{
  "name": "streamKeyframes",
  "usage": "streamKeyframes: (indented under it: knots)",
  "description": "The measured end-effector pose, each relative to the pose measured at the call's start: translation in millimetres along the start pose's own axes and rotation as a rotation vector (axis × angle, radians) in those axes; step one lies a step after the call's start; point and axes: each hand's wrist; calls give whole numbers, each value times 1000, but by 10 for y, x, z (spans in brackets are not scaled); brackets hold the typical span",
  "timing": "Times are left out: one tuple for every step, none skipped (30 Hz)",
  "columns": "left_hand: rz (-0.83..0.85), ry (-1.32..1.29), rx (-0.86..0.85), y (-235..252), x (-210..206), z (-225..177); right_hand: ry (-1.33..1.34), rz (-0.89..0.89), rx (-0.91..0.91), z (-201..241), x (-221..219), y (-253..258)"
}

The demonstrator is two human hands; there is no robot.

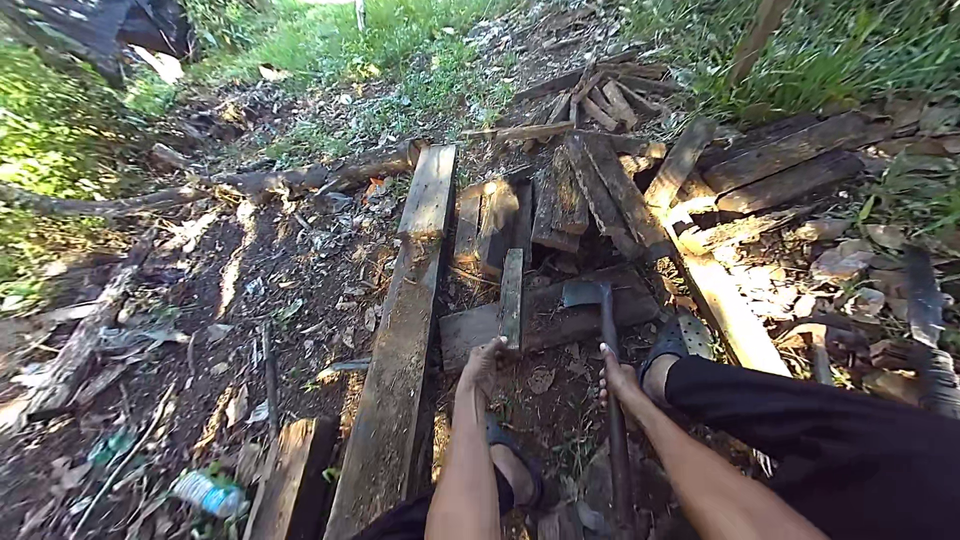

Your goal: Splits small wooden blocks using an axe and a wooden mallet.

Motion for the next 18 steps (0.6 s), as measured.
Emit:
streamKeyframes:
  knots:
    - [10, -29, 18, -70, 61, 207, 3, -3, 1, 7, -1, -7]
    - [11, -55, 41, -141, 93, 404, 1, -8, 1, 18, -2, -18]
    - [0, -78, 67, -205, 97, 589, -7, -11, 1, 31, -3, -30]
    - [-32, -91, 96, -246, 83, 767, -17, -15, -1, 34, -6, -35]
    - [-53, -95, 124, -279, 66, 924, -21, -20, -1, 28, -9, -34]
    - [-65, -90, 155, -304, 39, 1055, -27, -20, 1, 18, -9, -30]
    - [-77, -53, 172, -306, 7, 1163, -29, -20, 5, 7, -6, -14]
    - [-83, 35, 173, -298, -35, 1235, -32, -20, 7, 5, -2, 0]
    - [-73, 161, 173, -290, -84, 1261, -38, -15, 8, 6, 5, 7]
    - [-55, 303, 177, -276, -136, 1251, -42, -5, 14, 7, 16, 3]
    - [-39, 428, 188, -251, -184, 1213, -45, -3, 17, 2, 26, 3]
    - [-32, 518, 188, -215, -229, 1157, -50, -4, 15, 8, 38, -2]
    - [-43, 581, 169, -179, -263, 1090, -59, -7, 10, 17, 53, -6]
    - [-81, 610, 132, -129, -278, 1023, -64, -6, 7, 18, 74, -4]
    - [-135, 609, 83, -56, -275, 954, -68, -5, 4, 20, 94, 4]
    - [-206, 592, 19, 33, -268, 887, -72, -4, 2, 24, 112, 17]
    - [-276, 565, -48, 137, -259, 826, -78, -3, -3, 27, 125, 28]
    - [-334, 543, -100, 209, -271, 741, -82, -7, -9, 29, 135, 36]
Point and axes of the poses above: each hand's wrist, its own y-axis towards the middle knuckle, its own x-axis out of the back of the hand, z = x × y, and after that the axes turned 11 degrees about x, right-handed
